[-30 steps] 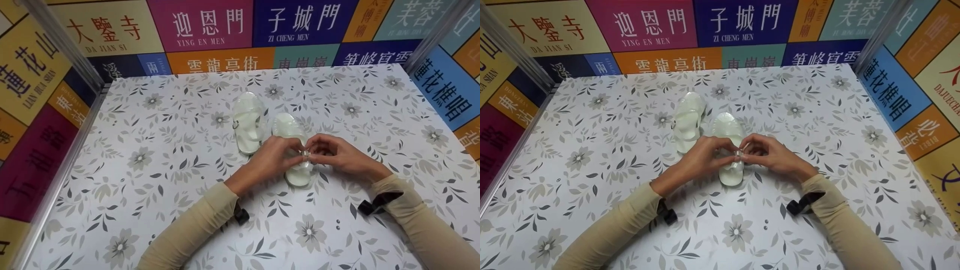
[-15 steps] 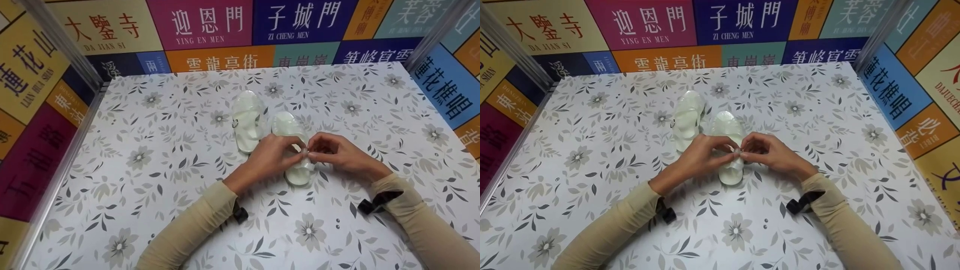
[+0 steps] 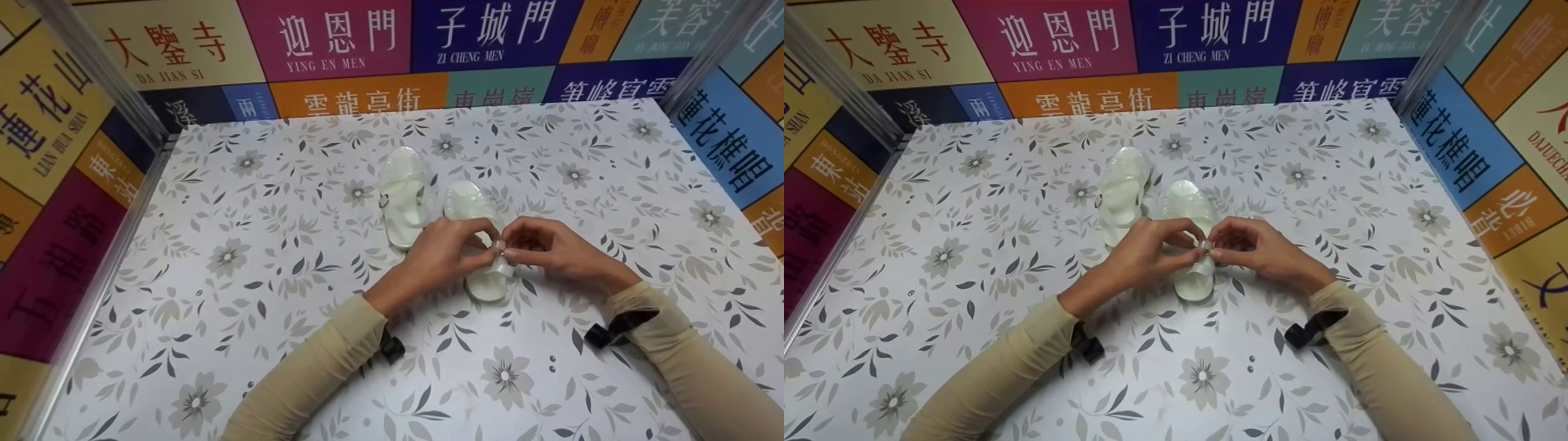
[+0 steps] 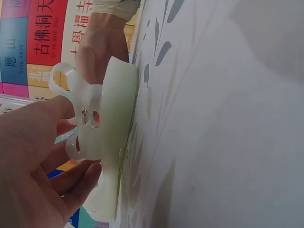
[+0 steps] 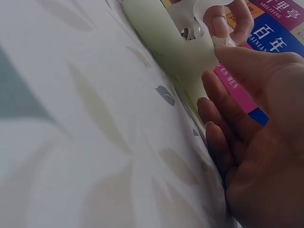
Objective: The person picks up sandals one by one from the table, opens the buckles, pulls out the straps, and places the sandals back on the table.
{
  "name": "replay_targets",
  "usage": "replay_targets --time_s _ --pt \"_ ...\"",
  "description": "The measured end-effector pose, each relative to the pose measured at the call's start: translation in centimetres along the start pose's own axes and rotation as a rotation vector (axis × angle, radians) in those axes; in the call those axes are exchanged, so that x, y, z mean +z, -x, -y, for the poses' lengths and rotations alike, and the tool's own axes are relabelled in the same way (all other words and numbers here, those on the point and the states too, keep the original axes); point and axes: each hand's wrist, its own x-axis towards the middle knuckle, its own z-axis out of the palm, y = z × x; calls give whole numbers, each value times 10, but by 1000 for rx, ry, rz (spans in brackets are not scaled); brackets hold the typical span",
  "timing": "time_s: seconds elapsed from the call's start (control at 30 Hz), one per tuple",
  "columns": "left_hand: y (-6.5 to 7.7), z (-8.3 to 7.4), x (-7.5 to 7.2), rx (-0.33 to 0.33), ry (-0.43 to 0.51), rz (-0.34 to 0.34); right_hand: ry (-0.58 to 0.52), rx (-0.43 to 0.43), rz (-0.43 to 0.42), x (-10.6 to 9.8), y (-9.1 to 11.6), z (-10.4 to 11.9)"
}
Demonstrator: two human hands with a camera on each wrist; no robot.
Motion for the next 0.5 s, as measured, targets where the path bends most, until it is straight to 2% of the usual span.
replay_targets --time_s 0.33,0.5 --pt "-1 -3 1 37 -121 16 -130 44 31 -3 4 3" --pt "-1 -3 -1 17 -90 27 -136 23 20 -2 4 4"
